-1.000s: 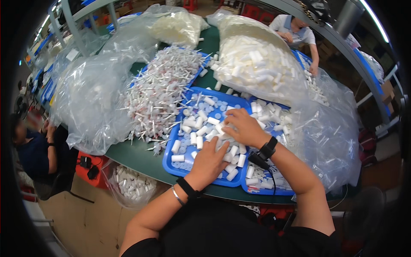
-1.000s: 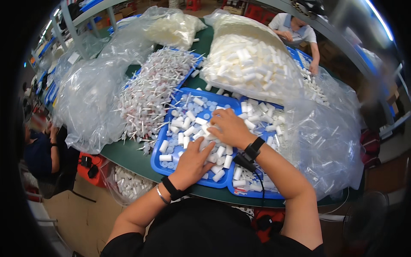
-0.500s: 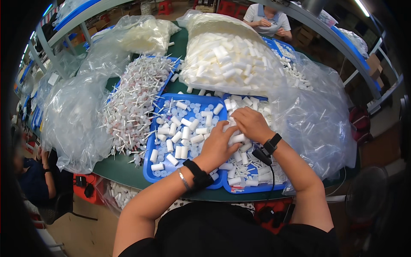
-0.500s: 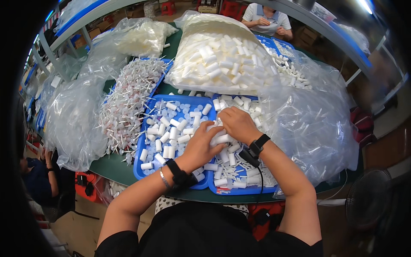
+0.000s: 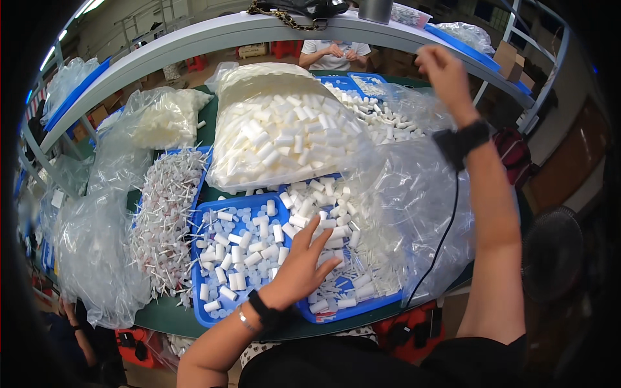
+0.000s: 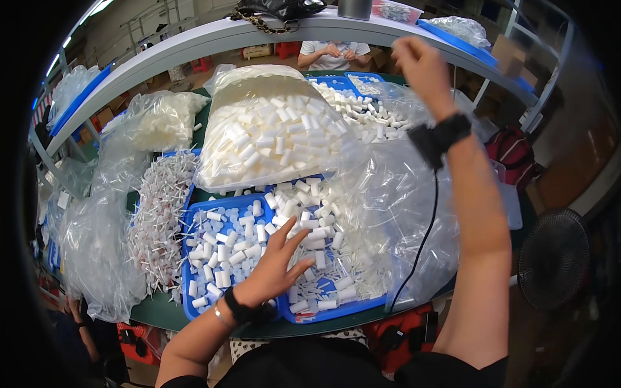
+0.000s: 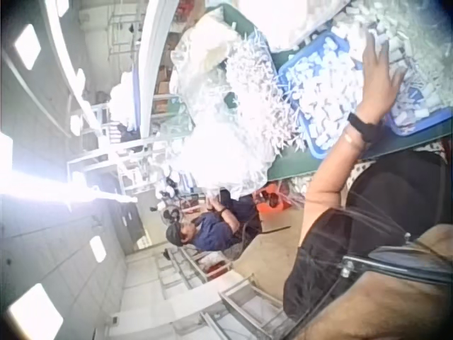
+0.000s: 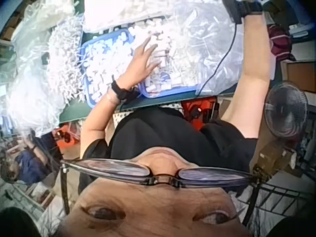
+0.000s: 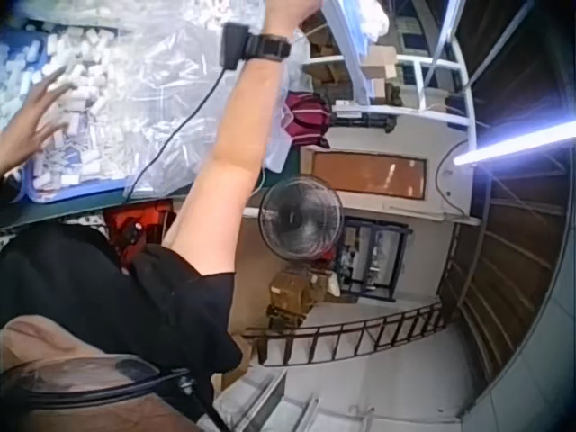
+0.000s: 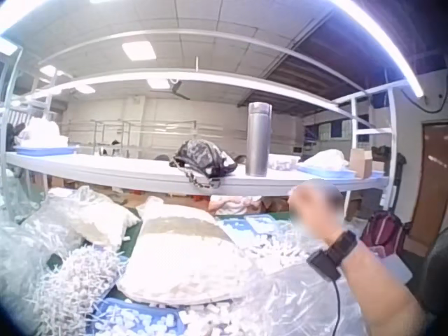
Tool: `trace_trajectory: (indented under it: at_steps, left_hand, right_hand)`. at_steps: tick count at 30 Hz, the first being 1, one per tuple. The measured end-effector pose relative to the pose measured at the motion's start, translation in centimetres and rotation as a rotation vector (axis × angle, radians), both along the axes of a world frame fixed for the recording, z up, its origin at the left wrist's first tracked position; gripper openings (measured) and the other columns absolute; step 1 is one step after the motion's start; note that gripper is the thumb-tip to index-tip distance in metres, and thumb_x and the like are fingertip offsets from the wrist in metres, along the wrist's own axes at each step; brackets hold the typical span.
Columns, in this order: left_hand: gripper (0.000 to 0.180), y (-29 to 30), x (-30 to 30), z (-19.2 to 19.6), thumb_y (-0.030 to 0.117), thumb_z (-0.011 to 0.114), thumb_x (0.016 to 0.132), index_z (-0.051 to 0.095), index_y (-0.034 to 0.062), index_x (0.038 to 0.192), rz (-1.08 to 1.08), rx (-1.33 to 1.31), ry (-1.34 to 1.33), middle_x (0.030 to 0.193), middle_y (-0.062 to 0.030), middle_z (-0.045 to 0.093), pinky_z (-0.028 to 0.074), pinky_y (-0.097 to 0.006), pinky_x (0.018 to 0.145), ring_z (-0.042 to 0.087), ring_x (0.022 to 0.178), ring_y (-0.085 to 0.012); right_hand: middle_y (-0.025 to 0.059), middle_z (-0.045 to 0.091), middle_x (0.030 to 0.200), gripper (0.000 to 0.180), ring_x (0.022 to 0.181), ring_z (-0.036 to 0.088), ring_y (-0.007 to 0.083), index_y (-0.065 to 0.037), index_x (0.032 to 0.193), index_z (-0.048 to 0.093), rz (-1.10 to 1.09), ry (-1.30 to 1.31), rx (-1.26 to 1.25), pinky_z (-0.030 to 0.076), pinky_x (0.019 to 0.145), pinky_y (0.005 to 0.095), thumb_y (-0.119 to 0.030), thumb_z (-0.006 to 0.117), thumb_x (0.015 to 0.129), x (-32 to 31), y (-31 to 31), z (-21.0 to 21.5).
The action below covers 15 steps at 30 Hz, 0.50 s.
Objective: The person repeatedly picks up small white cylindrical objects and thin white sticks from a blue tray. They insert the sticks into the cylinders one by one and place the assembled units into a large plastic bag on the table. The person occasionally reaches into a large bag to retrieve more components.
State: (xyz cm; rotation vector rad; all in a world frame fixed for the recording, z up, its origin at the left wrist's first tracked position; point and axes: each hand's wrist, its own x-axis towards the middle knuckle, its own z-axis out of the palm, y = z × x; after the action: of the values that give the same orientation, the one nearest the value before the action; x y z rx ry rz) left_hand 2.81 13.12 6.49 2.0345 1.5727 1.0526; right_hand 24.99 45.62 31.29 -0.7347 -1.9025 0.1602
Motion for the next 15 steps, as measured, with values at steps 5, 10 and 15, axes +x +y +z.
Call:
trace_trajectory:
  at_steps: [5, 10, 15]
  left_hand:
    - [0.06, -5.9, -2.3, 0.0, 0.019, 0.081, 0.087, 0.057, 0.0044, 0.14, 0.143, 0.016, 0.08, 0.141, -0.0219, 0.052, 0.044, -0.047, 0.105, 0.052, 0.124, -0.041]
    - [0.053, -10.8, -2.4, -2.1, 0.019, 0.083, 0.083, 0.063, 0.0056, 0.131, 0.208, -0.109, 0.188, 0.13, -0.0163, 0.06, 0.049, -0.045, 0.095, 0.058, 0.114, -0.0378]
    - [0.058, -11.9, -2.4, -6.6, 0.016, 0.083, 0.081, 0.059, 0.0067, 0.134, 0.167, -0.073, 0.232, 0.131, -0.0173, 0.059, 0.051, -0.046, 0.095, 0.058, 0.115, -0.0394]
  right_hand:
    - [0.0095, 0.073, 0.107, 0.043, 0.093, 0.069, 0.0171, -0.002, 0.136, 0.062, -0.047, 0.075, -0.075, 0.054, 0.083, 0.029, -0.03, 0.063, 0.102, 1.8, 18.3, 5.8]
    - [0.0235, 0.051, 0.149, 0.067, 0.141, 0.046, 0.0332, 0.004, 0.152, 0.043, -0.475, -0.481, 0.193, 0.036, 0.117, 0.038, -0.032, 0.061, 0.099, 2.9, 32.8, 10.8]
    - [0.0241, 0.031, 0.165, 0.08, 0.151, 0.034, 0.0341, -0.002, 0.163, 0.02, -0.534, -0.79, 0.386, 0.028, 0.124, 0.0377, -0.034, 0.058, 0.1, 3.2, 37.1, 14.8]
